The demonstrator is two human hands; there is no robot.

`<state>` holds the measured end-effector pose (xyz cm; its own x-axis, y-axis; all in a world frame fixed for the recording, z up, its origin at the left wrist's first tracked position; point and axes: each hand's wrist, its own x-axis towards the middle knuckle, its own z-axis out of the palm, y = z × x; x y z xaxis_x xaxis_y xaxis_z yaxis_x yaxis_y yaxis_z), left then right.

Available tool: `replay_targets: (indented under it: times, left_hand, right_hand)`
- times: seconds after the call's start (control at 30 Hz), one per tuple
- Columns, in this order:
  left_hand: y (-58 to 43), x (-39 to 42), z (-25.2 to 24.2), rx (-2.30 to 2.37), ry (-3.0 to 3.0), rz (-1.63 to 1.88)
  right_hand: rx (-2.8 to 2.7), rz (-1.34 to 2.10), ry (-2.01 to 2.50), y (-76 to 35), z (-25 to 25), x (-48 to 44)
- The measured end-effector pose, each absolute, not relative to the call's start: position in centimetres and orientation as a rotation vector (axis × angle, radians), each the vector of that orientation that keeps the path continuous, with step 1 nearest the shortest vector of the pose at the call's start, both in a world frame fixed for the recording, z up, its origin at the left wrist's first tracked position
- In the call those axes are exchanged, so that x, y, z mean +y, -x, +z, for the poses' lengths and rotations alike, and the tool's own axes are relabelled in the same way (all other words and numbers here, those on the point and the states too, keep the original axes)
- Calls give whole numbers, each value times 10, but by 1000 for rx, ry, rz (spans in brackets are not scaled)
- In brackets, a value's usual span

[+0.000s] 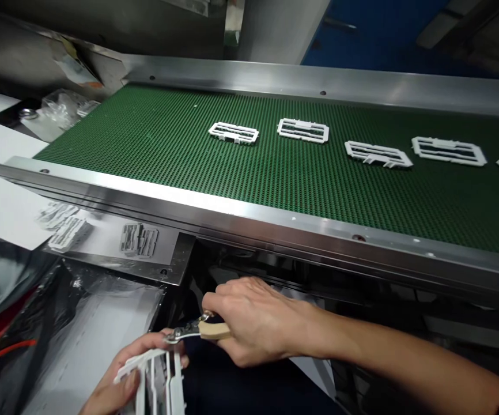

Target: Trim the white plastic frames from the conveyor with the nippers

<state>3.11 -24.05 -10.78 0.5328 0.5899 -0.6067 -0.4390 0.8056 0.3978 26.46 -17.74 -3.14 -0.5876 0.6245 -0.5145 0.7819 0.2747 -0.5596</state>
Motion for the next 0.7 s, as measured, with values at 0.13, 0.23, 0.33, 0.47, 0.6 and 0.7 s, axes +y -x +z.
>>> replay_targets:
  times: [0.13, 0.23, 0.33, 0.47, 0.6, 0.7]
  left_hand:
    - [-31, -240, -115, 1004, -317, 647]
    - [-37, -240, -111, 1165, -373, 697]
    - [-43, -240, -104, 1323, -402, 736]
    - [-46, -243, -104, 1472, -384, 679]
    - [-47, -243, -113, 1457, -284, 711]
    - [-48, -242, -119, 1335, -133, 814]
  right_hand:
    - [2192, -1386, -1526, -256, -34, -188]
    - [2026, -1480, -1620, -247, -38, -202]
    - [1934, -1538, -1713, -241, -44, -217]
    - [1971, -1517, -1807, -236, -52, -226]
    - [1955, -1625, -1879, -227, -56, -222]
    - [2038, -1761, -1824, -218, -59, -217]
